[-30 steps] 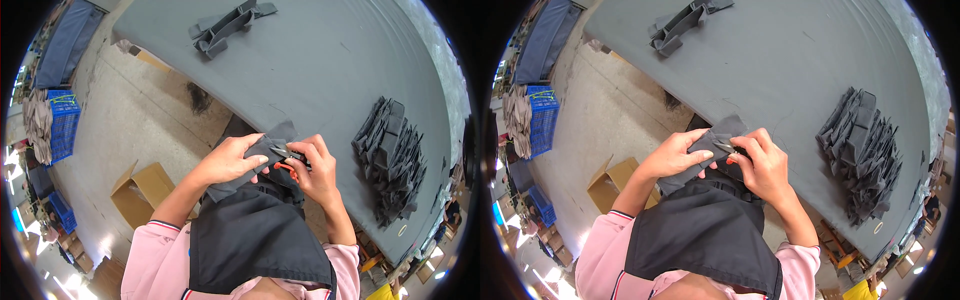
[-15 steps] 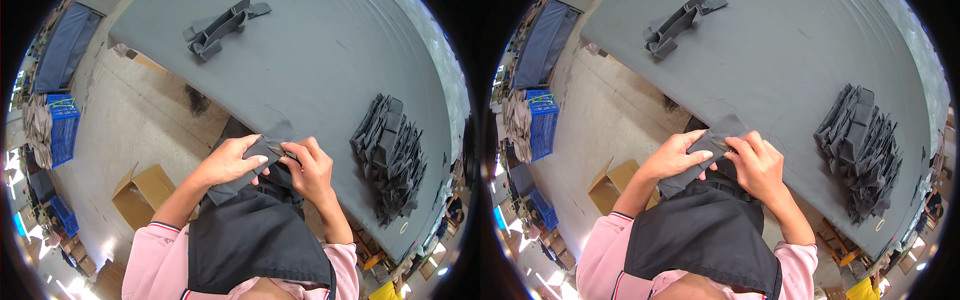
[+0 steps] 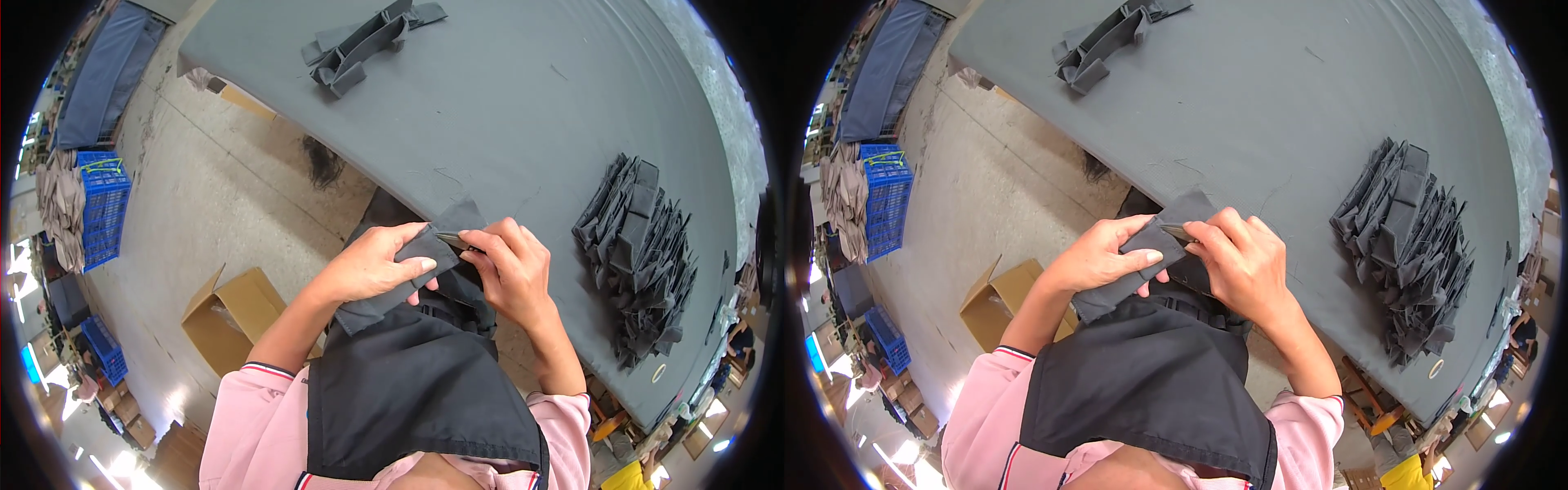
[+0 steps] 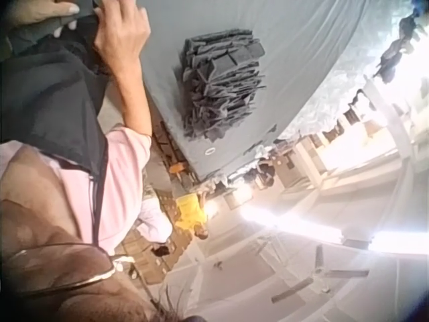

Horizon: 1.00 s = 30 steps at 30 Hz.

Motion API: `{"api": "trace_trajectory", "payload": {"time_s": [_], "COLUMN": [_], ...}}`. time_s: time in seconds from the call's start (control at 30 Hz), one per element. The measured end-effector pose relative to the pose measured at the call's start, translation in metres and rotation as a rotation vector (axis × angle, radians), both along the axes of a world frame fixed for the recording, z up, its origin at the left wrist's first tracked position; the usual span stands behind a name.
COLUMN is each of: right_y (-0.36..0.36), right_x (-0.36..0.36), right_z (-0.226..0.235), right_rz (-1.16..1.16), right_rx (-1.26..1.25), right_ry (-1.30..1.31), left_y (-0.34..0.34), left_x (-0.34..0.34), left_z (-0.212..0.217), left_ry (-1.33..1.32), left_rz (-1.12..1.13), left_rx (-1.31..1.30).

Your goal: Trimming or cleaning small black fabric pieces with a clipper in a workshop.

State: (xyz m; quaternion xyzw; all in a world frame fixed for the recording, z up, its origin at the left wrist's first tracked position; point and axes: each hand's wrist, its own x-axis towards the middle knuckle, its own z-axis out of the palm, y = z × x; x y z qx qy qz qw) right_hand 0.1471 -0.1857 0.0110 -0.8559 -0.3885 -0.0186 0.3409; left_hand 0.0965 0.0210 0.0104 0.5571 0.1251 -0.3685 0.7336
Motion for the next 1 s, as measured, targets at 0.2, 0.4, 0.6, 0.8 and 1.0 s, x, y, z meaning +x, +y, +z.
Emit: {"api": "trace_trajectory", "payload": {"time_s": [0.2,0.4,0.6,0.8,1.0], "right_y": [0.004,0.007,0.013,0.011,0.016], "right_x": [-0.001,-0.017,-0.018,-0.023,-0.021], "right_z": [-0.008,0.002,0.000,-0.007,-0.003], "right_rz": [-0.237,-0.209,-0.192,-0.249,-0.300], "right_rx": [0.661,0.162,0.081,0.185,0.171], "right_ry": [1.323,0.334,0.134,0.147,0.155], "left_y": [-0.004,-0.003,-0.006,-0.008,-0.014], "left_x": [0.000,0.002,0.005,0.001,0.000], "left_z": [0.001,0.003,0.007,0.000,-0.001], "left_ry": [0.020,0.004,0.017,-0.006,-0.061], "left_rz": [0.030,0.080,0.086,0.087,0.104], "left_rx": [-0.025,-0.007,-0.021,-0.025,0.042]}}
